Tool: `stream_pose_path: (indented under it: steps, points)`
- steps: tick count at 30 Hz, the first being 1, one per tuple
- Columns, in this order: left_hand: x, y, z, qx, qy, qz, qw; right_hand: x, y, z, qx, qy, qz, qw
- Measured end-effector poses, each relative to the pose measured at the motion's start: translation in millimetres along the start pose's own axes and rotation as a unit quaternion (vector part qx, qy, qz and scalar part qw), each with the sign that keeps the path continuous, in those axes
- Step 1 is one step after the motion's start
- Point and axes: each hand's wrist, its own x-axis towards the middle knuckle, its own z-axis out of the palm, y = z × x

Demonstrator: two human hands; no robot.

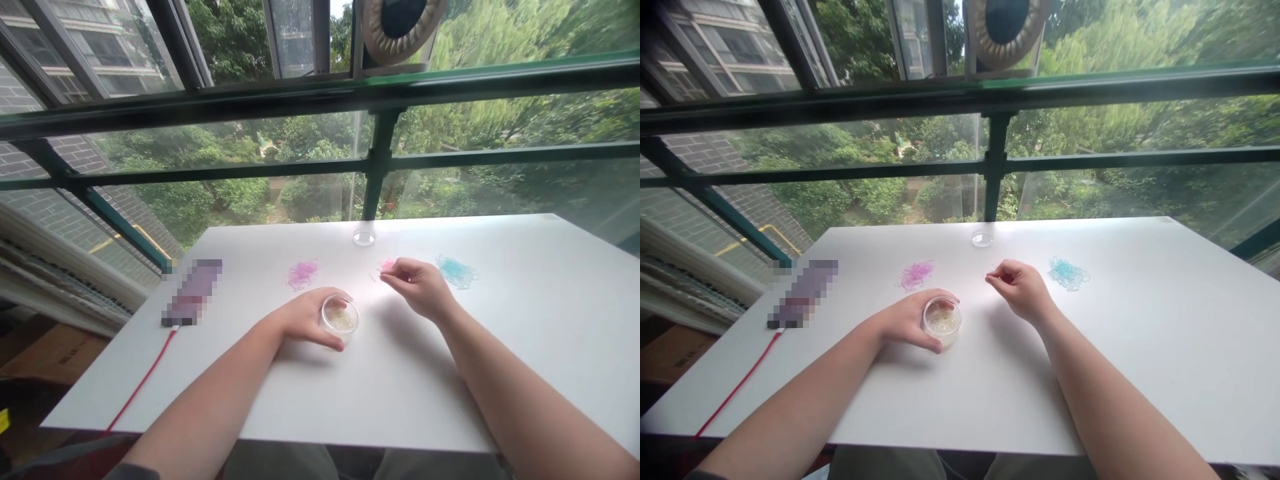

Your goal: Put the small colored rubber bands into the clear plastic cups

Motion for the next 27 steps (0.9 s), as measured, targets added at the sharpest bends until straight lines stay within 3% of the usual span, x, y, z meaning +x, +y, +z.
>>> stream_pose_path:
  steps: [4, 10, 14, 19, 27]
  points:
    - [1, 0, 2.6, 0.005, 0.016, 0.007, 1.000, 1, -1, -5, 0.005, 0.003, -0.038, 0.999]
    - [3, 4, 9.9, 0.015, 0.055, 0.002, 0.998, -7, -7, 9, -0.038, -0.108, -0.160, 0.980]
    - [5, 9, 15.4, 0.034, 0.070, 0.001, 0.997, -14, -16, 18, -0.034, -0.144, -0.205, 0.967]
    - [11, 8, 27.2, 0.092, 0.106, 0.014, 0.990, -15, -18, 23, -0.040, -0.169, -0.211, 0.962]
    - [15, 5, 35.1, 0.155, 0.138, 0.025, 0.978, -11, -12, 25, -0.050, -0.159, -0.214, 0.962]
